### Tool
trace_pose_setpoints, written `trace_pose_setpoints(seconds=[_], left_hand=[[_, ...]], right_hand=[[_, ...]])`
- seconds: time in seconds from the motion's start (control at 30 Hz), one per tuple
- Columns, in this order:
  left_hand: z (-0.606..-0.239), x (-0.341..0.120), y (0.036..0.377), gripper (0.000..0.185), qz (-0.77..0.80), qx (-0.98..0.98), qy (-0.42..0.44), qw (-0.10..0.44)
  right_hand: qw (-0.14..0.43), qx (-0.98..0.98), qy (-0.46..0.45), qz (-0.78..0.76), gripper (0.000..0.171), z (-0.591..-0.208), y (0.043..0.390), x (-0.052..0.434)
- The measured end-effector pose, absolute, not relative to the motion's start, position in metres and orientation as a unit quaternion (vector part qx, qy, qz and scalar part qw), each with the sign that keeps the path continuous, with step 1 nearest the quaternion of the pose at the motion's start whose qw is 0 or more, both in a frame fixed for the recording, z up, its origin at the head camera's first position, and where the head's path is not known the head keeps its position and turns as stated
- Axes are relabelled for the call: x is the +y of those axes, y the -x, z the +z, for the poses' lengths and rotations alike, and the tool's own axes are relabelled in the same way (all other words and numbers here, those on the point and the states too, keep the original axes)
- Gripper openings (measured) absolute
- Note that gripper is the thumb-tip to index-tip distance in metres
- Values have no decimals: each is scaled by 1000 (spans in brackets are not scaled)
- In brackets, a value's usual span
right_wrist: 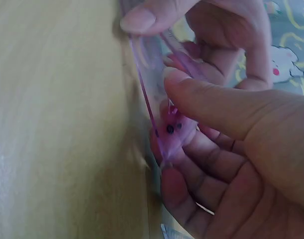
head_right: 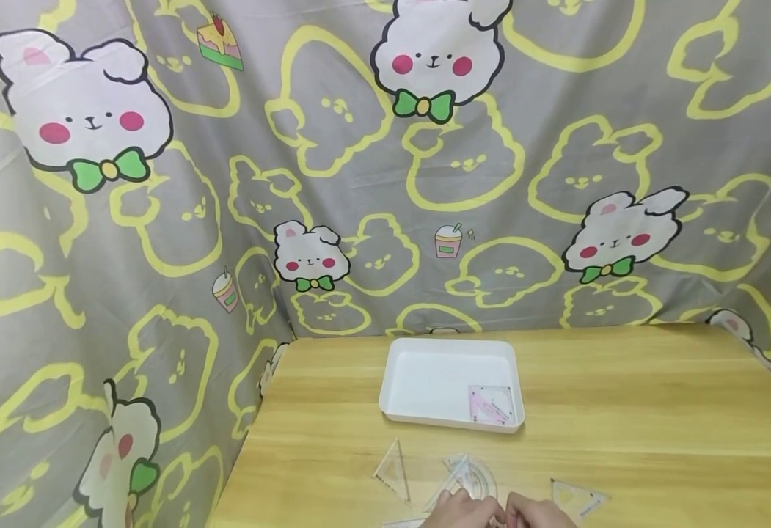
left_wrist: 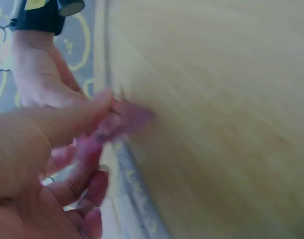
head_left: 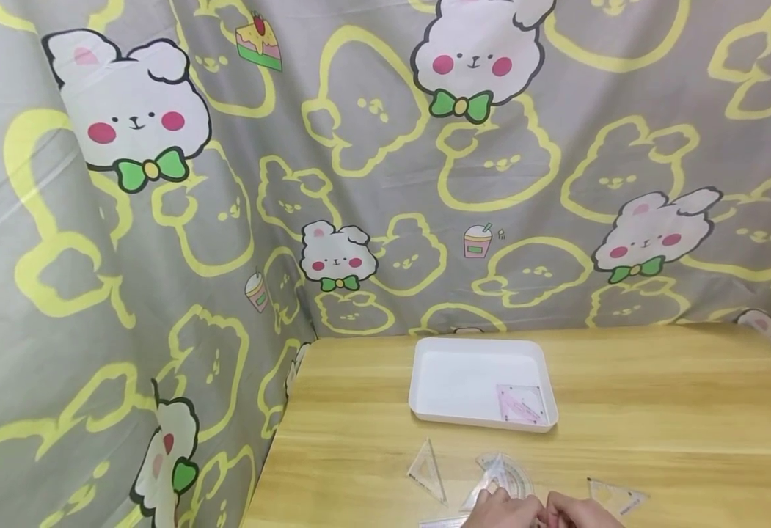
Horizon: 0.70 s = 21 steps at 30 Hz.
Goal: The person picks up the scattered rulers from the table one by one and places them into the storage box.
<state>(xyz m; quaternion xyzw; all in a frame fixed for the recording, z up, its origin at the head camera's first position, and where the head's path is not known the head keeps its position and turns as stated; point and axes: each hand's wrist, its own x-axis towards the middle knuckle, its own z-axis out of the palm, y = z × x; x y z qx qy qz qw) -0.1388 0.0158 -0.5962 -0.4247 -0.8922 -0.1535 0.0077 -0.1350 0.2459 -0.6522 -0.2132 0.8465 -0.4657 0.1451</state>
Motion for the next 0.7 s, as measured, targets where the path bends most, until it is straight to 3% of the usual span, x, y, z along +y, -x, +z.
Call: trace_pose_setpoints(seconds=[0.1,0.2,0.37,0.7], left_hand=[[-578,13,143,24,-188,-887,418,-50],[-564,10,147,28,-231,-885,389,-108],[-549,-1,163,22,-368,-848,338,-178],[-528,-20,208,13,-484,-800,311,-169]], right_hand=[[205,784,191,-553,8,-627,134,243],[217,745,197,-600,5,-602,133,239],[134,753,271,-585,8,-577,137,234],[46,780,231,-579,18,-553,164,224]])
